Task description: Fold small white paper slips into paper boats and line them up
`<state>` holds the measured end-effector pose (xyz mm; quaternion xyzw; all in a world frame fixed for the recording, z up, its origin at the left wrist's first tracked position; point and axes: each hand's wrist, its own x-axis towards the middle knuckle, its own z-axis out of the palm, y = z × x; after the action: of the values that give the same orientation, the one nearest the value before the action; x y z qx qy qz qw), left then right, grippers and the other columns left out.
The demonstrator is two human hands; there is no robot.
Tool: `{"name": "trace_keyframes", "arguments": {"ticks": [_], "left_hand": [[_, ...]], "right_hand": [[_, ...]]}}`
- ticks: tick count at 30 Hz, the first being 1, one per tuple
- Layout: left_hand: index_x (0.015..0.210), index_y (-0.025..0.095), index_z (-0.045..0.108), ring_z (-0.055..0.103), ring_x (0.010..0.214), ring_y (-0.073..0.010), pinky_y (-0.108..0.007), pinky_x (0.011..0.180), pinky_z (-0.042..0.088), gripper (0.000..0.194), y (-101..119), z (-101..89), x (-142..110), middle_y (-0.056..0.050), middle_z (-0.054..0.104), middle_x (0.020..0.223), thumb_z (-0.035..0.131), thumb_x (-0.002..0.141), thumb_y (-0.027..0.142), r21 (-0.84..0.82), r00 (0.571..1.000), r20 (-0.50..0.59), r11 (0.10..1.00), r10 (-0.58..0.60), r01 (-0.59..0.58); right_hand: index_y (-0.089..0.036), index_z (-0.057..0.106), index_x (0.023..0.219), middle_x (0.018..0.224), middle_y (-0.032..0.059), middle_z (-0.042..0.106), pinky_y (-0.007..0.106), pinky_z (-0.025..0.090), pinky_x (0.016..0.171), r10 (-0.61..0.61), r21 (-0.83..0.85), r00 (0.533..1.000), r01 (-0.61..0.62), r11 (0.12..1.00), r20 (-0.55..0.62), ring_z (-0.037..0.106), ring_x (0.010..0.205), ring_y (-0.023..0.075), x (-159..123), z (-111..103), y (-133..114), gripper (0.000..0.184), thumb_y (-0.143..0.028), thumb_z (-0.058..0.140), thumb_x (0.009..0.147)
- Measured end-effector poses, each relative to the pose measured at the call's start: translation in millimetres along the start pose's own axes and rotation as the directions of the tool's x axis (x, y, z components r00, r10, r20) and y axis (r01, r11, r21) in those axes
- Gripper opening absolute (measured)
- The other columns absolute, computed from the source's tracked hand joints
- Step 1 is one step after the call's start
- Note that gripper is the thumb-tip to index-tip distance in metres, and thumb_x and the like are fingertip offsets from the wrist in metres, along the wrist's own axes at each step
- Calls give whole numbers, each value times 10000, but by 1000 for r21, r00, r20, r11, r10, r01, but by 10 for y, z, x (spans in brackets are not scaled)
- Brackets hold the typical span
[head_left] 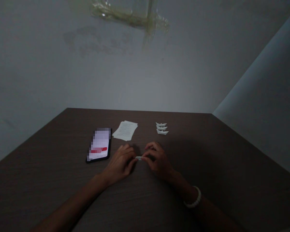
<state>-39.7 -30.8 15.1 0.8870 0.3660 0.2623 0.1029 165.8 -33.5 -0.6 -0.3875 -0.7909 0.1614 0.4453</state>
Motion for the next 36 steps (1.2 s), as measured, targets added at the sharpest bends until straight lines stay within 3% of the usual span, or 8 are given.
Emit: {"name": "trace_keyframes", "arguments": {"ticks": [7, 15, 23, 29, 36], "left_hand": [[771, 177, 561, 502, 782, -197, -347, 711, 395, 215, 5, -18, 2, -30, 560, 791, 458, 932, 278, -32, 999, -28, 999, -17, 16], [939, 186, 621, 520, 852, -197, -349, 760, 423, 169, 9, -15, -14, -52, 612, 902, 458, 944, 230, -57, 988, -144, 996, 58, -67], [870, 180, 617, 500, 833, -202, -349, 740, 400, 171, 11, 0, -23, -51, 598, 867, 463, 934, 217, 2, 993, -102, 998, 65, -65], [851, 170, 581, 485, 820, -207, -361, 732, 389, 183, 14, 5, -22, -60, 568, 856, 432, 938, 232, 42, 996, -52, 997, 68, -65], [916, 176, 592, 484, 807, -193, -343, 728, 381, 164, 12, 7, -19, -49, 587, 841, 437, 958, 214, 17, 989, -64, 991, 132, -131]], "right_hand": [[-204, 672, 838, 977, 48, 588, 330, 467, 853, 19, 59, 1000, -20, 998, 20, 576, 946, 178, -4, 14, 6, 36, -177, 681, 816], [-218, 701, 831, 924, 52, 595, 338, 474, 788, -29, -48, 1000, 30, 998, 10, 559, 895, 189, -7, -19, -29, 59, -176, 665, 809], [-234, 713, 850, 888, 42, 598, 330, 469, 740, -78, -63, 996, 76, 995, -31, 548, 826, 180, -8, -7, -38, 90, -184, 656, 803], [-230, 708, 831, 868, 35, 609, 338, 467, 754, -101, -85, 995, 100, 991, -3, 548, 781, 171, 2, -20, -44, 87, -171, 650, 804], [-213, 714, 851, 877, 46, 610, 313, 465, 745, -122, -87, 992, 125, 988, 40, 539, 832, 177, -1, -28, -73, 89, -165, 638, 847]]}}
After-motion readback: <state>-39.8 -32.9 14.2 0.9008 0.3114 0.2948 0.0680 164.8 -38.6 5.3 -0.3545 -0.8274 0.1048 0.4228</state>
